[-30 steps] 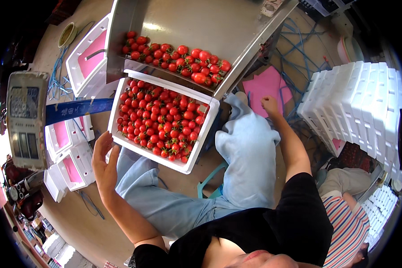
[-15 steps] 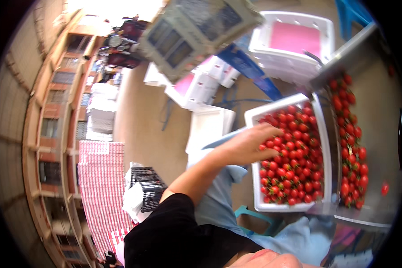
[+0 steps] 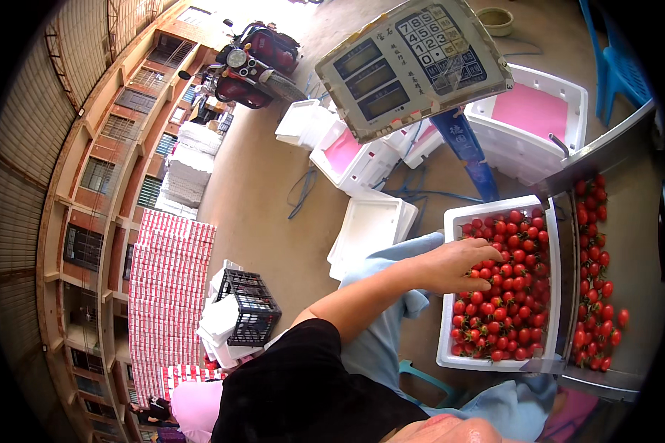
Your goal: The person sorts cherry tomatoes from a conveyor belt by hand, placing them into foam boxes lined with pink paper and weighing the boxes on a digital scale.
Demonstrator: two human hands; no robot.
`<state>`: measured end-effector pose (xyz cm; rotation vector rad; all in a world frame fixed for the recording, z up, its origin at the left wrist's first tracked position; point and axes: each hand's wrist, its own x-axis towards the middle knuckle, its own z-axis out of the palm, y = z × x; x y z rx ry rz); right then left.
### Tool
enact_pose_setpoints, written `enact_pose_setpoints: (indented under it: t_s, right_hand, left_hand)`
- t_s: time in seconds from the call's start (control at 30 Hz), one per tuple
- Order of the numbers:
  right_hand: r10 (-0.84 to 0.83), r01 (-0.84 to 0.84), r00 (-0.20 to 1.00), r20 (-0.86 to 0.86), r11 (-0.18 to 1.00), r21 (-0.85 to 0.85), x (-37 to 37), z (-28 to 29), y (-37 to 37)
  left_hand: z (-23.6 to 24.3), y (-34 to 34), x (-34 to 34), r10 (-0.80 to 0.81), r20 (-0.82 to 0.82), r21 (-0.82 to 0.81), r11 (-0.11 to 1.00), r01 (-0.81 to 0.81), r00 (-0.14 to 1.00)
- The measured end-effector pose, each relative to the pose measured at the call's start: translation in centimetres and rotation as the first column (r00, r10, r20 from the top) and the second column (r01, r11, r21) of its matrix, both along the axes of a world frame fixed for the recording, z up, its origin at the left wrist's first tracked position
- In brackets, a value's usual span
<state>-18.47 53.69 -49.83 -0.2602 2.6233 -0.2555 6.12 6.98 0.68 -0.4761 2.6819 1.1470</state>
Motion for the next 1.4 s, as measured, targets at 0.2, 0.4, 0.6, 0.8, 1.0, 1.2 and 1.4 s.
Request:
enact_pose_setpoints:
  t_s: [0.2, 0.4, 0.6, 0.8, 1.0, 1.2, 1.4]
  right_hand:
    - [-0.066, 0.066, 0.998, -0.012, 0.997, -0.031, 0.9, 0.8, 3.2]
    - [-0.053, 0.052, 0.999, 0.002, 0.998, 0.038, 2.4, 3.7, 3.2]
    - [-0.109, 0.110, 0.994, -0.007, 0.993, 0.042, 3.4, 5.9, 6.2]
    - [-0.174, 0.171, 0.981, -0.083, 0.984, -0.041, 3.9, 9.2, 8.8]
    - [-0.310, 0.294, 0.872, -0.379, 0.951, -0.100, 4.5, 16.1, 12.1]
    - [-0.562, 0.321, 0.715, -0.416, 0.793, -0.518, 6.6, 26.7, 16.4]
    - [-0.646, -0.020, 0.531, -0.548, 0.637, -0.770, 4.4, 42.0, 17.8]
  left_hand:
    - [0.1, -1.4, -0.4, -0.004, -0.080, -0.037, 0.999, 0.001, 0.997]
    - [0.0, -1.4, 0.6, 0.083, 0.015, -0.077, 0.994, -0.082, 0.996]
    - [-0.2, -0.8, 0.1, 0.042, -0.015, -0.114, 0.993, -0.043, 0.999]
    - [-1.7, -0.1, 0.8, -0.021, -0.018, -0.267, 0.964, 0.015, 1.000]
    - [-7.2, 6.7, 1.6, -0.227, -0.018, -0.233, 0.948, 0.217, 0.974]
    - [-10.4, 10.3, 3.7, -0.310, -0.126, -0.218, 0.935, 0.278, 0.942]
    - [-10.1, 10.8, 4.1, -0.115, -0.034, -0.232, 0.967, 0.104, 0.993]
